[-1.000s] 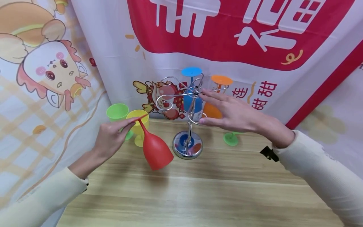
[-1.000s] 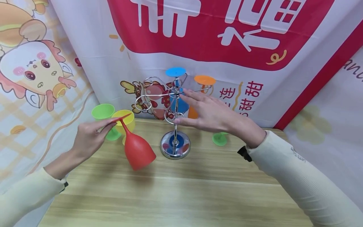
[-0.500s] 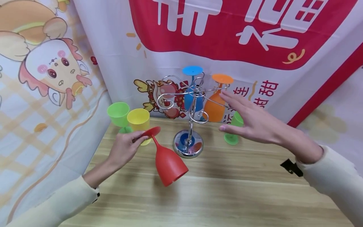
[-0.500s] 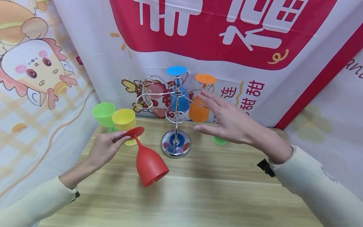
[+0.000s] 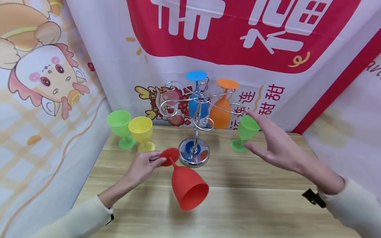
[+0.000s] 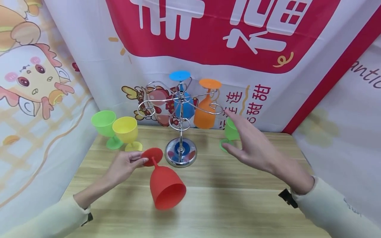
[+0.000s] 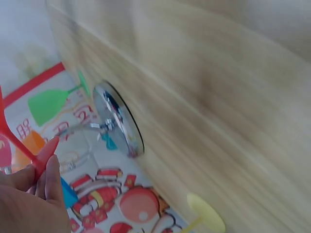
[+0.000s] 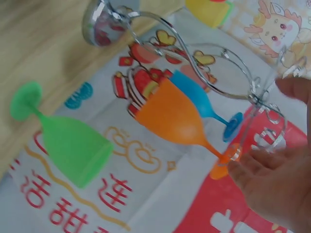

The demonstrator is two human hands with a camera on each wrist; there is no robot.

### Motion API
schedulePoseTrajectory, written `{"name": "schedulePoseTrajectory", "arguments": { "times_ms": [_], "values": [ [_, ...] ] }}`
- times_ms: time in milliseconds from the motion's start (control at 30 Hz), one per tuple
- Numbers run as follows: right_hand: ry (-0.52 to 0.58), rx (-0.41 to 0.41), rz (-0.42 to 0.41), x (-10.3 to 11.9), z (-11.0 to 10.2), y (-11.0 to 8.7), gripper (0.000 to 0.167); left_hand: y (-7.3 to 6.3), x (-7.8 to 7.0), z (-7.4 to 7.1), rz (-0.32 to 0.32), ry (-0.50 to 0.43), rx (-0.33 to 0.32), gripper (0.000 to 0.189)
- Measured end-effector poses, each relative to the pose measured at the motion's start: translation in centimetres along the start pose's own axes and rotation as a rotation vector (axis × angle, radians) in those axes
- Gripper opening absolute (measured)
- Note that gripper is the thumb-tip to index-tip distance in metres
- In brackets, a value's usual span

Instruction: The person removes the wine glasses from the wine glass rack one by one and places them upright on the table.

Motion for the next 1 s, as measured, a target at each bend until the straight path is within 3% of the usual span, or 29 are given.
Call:
{"name": "schedulePoseTrajectory", "arguments": {
  "times_ms": [200,500,767,1000],
  "values": [
    [0.009,-0.07,0.028,-0.8,0.8,-2.0,0.1,-0.1,-0.1,2.9,-0.086,-0.111,0.084,0.028],
    [0.077,0.044,-0.008,-0.9,5.3,-4.5,0.09,-0.5,-0.8,6.8,-0.164,-0.185,0.193,0.025],
    [0.393,0.168,-0.001,1.1,10.2,-6.1,0.083,-0.8,-1.0,9.6,-0.216,-0.25,0.302,0.029],
    [0.754,0.155,-0.05,2.5,12.6,-6.8,0.076,-1.1,-1.4,11.6,-0.251,-0.314,0.372,0.027]
  ]
}}
Point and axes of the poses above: each hand's wrist, its own y-axis towards the middle knuckle, its own z-axis out of the palm, x = y × z, the point moved 8 cm from there along y, towards the middle knuckle, and after that the axes turned 6 degrees about -x, right-handed, at the moved point
